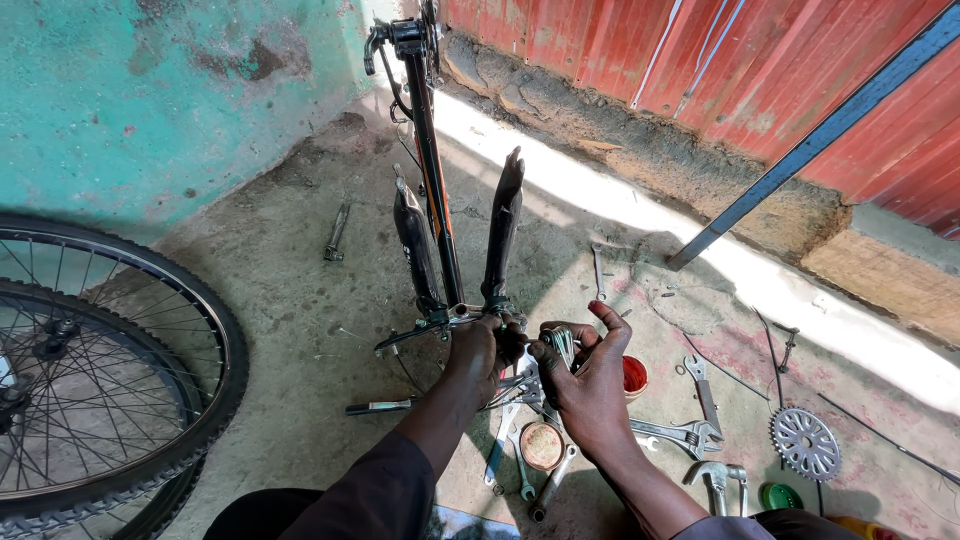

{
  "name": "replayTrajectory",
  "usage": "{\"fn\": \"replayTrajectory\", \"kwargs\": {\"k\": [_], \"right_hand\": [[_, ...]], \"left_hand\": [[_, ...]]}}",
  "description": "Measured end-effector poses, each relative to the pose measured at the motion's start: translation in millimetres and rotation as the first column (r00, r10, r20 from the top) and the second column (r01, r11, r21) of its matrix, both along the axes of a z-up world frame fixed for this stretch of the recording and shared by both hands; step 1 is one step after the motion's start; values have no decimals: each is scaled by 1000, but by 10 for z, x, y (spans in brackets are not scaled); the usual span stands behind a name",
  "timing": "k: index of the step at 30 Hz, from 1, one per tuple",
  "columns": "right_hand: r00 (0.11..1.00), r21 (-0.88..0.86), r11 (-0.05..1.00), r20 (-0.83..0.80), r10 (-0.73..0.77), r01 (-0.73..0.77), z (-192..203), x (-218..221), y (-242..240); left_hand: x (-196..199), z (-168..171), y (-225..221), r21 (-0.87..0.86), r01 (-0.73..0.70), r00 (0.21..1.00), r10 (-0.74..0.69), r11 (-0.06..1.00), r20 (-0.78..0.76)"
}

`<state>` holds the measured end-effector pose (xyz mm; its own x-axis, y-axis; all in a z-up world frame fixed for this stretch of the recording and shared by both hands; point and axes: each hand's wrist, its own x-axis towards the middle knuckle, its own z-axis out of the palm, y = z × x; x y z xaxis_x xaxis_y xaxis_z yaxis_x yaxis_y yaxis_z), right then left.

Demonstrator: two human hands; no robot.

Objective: Applying grease to the headset and assembling the front fork of a bicycle frame

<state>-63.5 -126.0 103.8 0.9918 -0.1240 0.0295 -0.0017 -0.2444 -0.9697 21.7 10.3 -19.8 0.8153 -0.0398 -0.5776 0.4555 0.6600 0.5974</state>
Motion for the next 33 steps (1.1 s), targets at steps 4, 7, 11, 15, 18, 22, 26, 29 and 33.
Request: {"fn": "replayTrajectory", "kwargs": {"k": [4,7,11,15,18,22,26,29,33], "right_hand": [[1000,7,1000,0,2,-2,-5,-4,4],[1000,10,1000,-22,1,-1,10,-4,17],[1000,31,999,-2,12,-11,-32,4,14],[1000,-68,998,-7,11,-11,-40,20,-10],[1000,-235,972,-4,14,-14,7,17,-22],[999,-271,962,34,3,6,19,-7,35],[983,-431,896,92,159,-104,16,-136,124],[950,-533,835,165,266,-141,-8,-281,180],[940,-542,819,142,310,-188,-34,-426,155]], "left_hand": [[-15,62,-27,60,-24,998,27,998,-54],[3,-42,-25,29,-18,998,17,999,54],[-81,259,-52,197,66,998,-64,978,-19],[-181,387,-72,368,144,990,-134,918,-52],[-296,386,-85,284,142,990,-132,948,-57],[-483,253,-61,239,185,983,-177,953,-53],[-728,692,-93,26,168,984,-169,985,58],[-849,683,-82,-104,124,992,-126,987,-12],[-981,703,-73,-100,56,997,-61,993,-39]]}}
